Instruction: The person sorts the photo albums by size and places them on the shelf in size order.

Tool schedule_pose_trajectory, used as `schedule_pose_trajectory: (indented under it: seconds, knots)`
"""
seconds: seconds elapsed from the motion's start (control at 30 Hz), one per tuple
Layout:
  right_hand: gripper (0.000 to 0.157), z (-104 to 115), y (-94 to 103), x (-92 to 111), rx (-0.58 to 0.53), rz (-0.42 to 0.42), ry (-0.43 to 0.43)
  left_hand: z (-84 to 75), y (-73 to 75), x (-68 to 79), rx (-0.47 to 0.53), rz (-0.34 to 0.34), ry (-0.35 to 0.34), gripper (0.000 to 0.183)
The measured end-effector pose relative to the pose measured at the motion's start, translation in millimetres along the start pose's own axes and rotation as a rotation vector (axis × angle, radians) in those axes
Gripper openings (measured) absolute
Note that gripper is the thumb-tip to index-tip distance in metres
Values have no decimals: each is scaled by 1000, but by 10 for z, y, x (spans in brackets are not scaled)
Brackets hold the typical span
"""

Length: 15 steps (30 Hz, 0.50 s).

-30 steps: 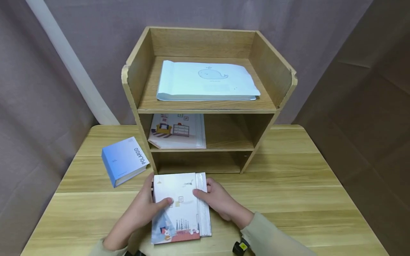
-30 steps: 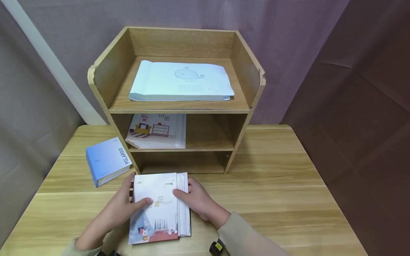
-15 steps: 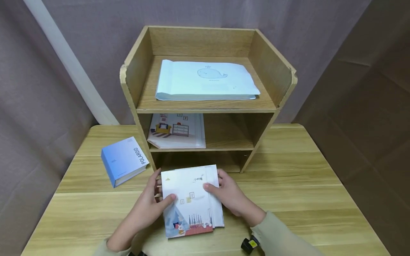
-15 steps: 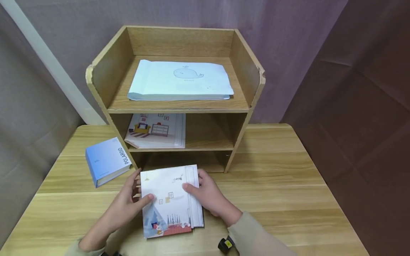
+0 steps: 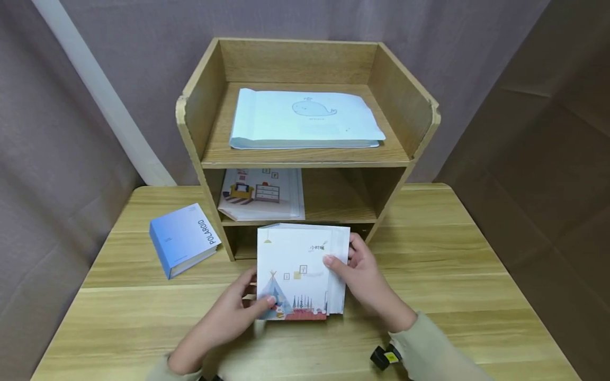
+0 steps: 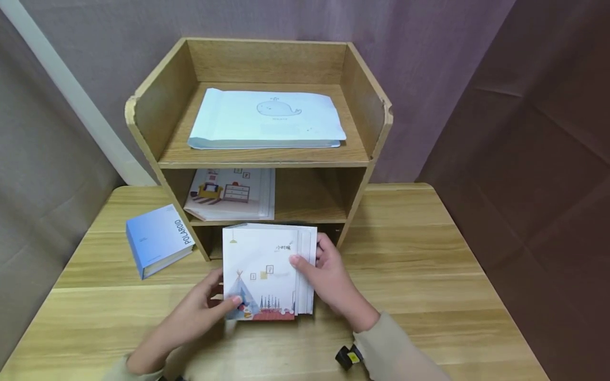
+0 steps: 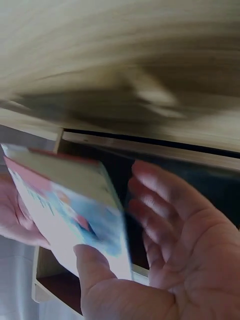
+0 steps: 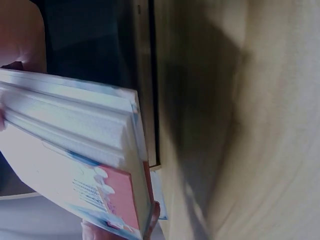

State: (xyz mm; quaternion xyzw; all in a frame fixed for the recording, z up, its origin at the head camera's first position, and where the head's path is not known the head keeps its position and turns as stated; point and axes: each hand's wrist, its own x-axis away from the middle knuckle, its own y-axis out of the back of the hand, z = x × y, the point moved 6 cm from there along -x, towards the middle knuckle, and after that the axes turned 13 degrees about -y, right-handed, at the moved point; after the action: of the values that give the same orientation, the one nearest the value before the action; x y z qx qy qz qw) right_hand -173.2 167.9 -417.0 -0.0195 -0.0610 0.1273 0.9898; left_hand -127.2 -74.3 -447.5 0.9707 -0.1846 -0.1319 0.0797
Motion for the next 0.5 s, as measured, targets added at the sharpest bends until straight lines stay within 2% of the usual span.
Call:
schedule_pose_trajectory:
  seconds: [0.13,0.2,0.5]
  knots:
    - [44,83,21,25,-22,-27,40,-21,-82,-24,38,-17,-36,48]
    - [44,111,29,36,-24,-33,50,-32,-108,-34,21,-32,-48,43]
    - [45,214,54,67,12,-12,85,-54,-190,-68,-13,-115,-46,35]
